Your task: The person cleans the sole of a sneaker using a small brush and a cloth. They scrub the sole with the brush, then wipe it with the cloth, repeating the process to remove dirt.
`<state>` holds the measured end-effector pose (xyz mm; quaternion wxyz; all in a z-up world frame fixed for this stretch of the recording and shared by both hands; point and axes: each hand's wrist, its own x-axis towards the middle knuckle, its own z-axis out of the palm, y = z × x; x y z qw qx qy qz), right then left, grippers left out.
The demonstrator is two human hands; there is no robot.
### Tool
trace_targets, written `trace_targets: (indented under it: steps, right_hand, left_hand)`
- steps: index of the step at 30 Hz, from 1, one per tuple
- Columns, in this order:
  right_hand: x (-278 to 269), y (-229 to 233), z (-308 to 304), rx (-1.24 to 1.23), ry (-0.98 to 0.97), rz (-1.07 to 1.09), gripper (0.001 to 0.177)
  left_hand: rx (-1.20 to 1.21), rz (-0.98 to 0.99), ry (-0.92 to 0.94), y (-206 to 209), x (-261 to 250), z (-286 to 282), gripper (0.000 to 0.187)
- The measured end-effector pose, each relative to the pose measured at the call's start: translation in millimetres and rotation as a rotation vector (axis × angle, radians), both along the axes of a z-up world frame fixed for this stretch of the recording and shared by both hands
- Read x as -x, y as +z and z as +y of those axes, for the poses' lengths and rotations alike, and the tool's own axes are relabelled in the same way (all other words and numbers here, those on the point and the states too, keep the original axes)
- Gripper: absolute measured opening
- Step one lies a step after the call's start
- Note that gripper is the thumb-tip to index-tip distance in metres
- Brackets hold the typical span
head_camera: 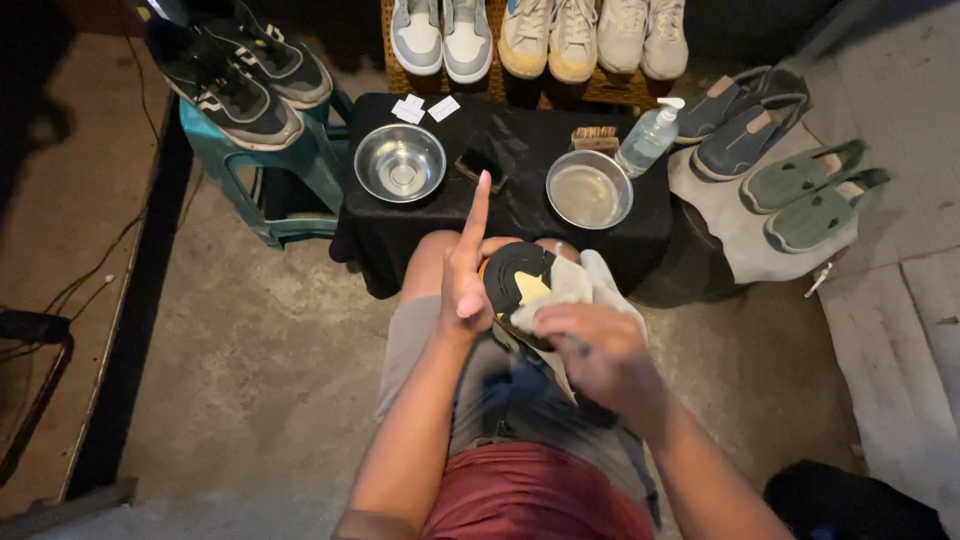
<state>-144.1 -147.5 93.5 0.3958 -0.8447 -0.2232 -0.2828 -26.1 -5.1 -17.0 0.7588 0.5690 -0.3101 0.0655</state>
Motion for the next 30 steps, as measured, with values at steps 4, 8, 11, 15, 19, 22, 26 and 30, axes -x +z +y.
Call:
trace_targets:
  steps: [4,8,11,15,19,22,26,30]
  right_hand:
    - [-27,5,-8,0.003,-0.259,-0.174,0.015]
    - [-42,-2,9,-0.023,-0.139,-0.021,0.014]
    - [-31,-16,22,0.112,-0.125,-0.026,0.011]
    - [12,-34,14,0.196,-0.217,0.153,0.01]
    - [32,-81,-30,0.191,-0.112,0.293,0.016]
    - [29,-59,-38,0.127,-0.025,0.392,0.016]
    - [2,-17,-12,-0.05,-0.111,0.051,0.015]
    - [-17,-31,14,0.036,-0.014,-0.086,0.028]
  left_hand:
    - [-0.019,-0.036,-0.004,21,8,-6,0.154]
    - [-0.076,-0.04,0.027,25,9,-9,0.15]
    - [-0.089,-0.021,0.068,15,5,-5,0.153]
    - [0.011,0.122,0.018,9,5,6,0.153]
    - [-0.099,0.157,0.165,21,12,12,0.136]
    - [-0.129,0.122,0.186,9,7,10,0.137]
    - [0.029,0.134,-0.029,-4,-2,5,0.149]
    - [0.109,0.186,-0.13,8,-1,8,0.151]
